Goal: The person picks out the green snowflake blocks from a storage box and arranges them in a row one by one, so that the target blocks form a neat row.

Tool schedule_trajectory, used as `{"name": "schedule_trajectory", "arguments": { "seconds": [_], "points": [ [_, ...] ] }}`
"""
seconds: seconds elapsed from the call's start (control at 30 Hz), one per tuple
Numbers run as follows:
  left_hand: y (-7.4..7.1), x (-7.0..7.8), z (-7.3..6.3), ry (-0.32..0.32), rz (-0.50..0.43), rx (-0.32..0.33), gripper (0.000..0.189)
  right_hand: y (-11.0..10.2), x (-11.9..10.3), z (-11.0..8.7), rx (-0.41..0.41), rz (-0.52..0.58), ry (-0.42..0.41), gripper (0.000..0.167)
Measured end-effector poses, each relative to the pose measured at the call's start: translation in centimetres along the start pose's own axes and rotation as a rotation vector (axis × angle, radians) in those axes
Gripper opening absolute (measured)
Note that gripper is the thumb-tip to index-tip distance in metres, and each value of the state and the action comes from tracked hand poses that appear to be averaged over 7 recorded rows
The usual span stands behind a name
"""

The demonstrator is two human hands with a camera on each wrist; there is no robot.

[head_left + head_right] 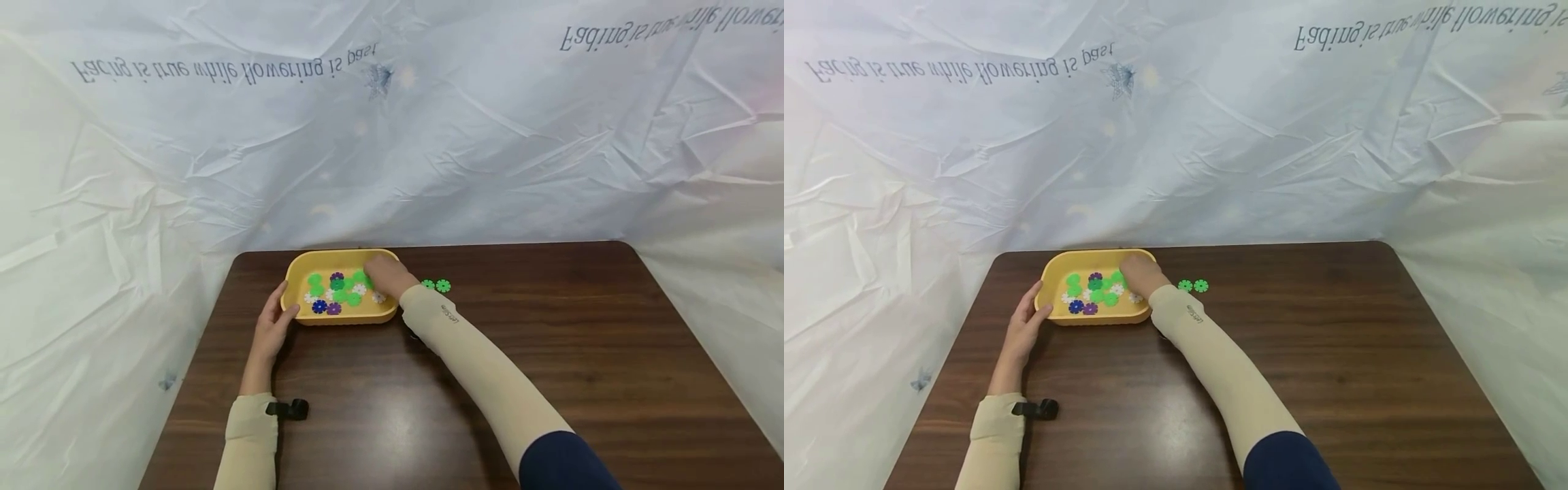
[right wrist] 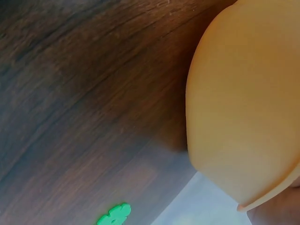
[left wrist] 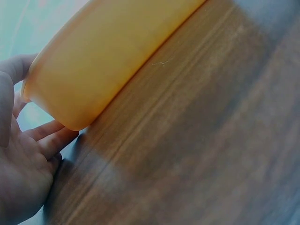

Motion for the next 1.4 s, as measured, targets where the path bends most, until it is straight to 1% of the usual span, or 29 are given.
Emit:
{"name": "schedule_trajectory", "arguments": {
  "seconds": [0.2,0.5,0.6,0.67,0.7,0.8,0.9,0.93,1.03,1.2,1.4],
  "points": [
    [0.2,-0.3,0.1,0.009,-0.008,-0.006,0.063,0.3,0.3,0.1,0.005,0.015,0.022,0.02],
    [0.3,-0.4,0.1,0.009,-0.025,-0.007,0.062,0.5,0.4,0.4,0.013,-0.008,0.003,0.01],
    [0.2,-0.5,0.2,0.011,-0.016,-0.007,0.063,0.3,0.4,0.2,0.025,0.026,-0.014,0.006],
    [0.1,-0.6,0.3,0.012,-0.007,-0.01,0.063,-0.2,0.2,-0.1,0.037,0.056,-0.029,0.006],
    [0.1,-0.9,0.5,0.014,-0.005,-0.01,0.064,-0.5,0.1,-0.2,0.042,0.07,-0.037,0.01],
    [-0.1,-2.2,1.2,0.023,-0.011,-0.003,0.064,-1.7,-0.1,-0.6,0.064,0.091,-0.063,0.023],
    [-0.2,-3.7,2.0,0.042,-0.019,0.012,0.064,-2.9,-0.3,-0.9,0.079,0.086,-0.092,0.025],
    [-0.3,-3.9,2.1,0.047,-0.017,0.017,0.063,-3.2,-0.3,-1.0,0.079,0.08,-0.102,0.024],
    [-0.3,-4.0,2.2,0.062,-0.006,0.028,0.063,-3.9,-0.1,-1.3,0.071,0.076,-0.112,0.021],
    [-0.3,-3.9,2.1,0.073,-0.006,0.039,0.062,-4.8,0.3,-2.1,0.073,0.071,-0.122,0.018],
    [-0.4,-3.8,2.1,0.069,0.0,0.041,0.063,-6.2,1.1,-3.3,0.055,0.091,-0.118,0.026]
  ]
}}
Point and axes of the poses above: each hand's wrist, its own z-axis towards the middle knuckle, its own y-axis out of the palm, x = y × z, the point moved 5 cm from there along z, towards the middle knuckle, and after that the axes turned 5 degrees about z, right-handed, at the moved point
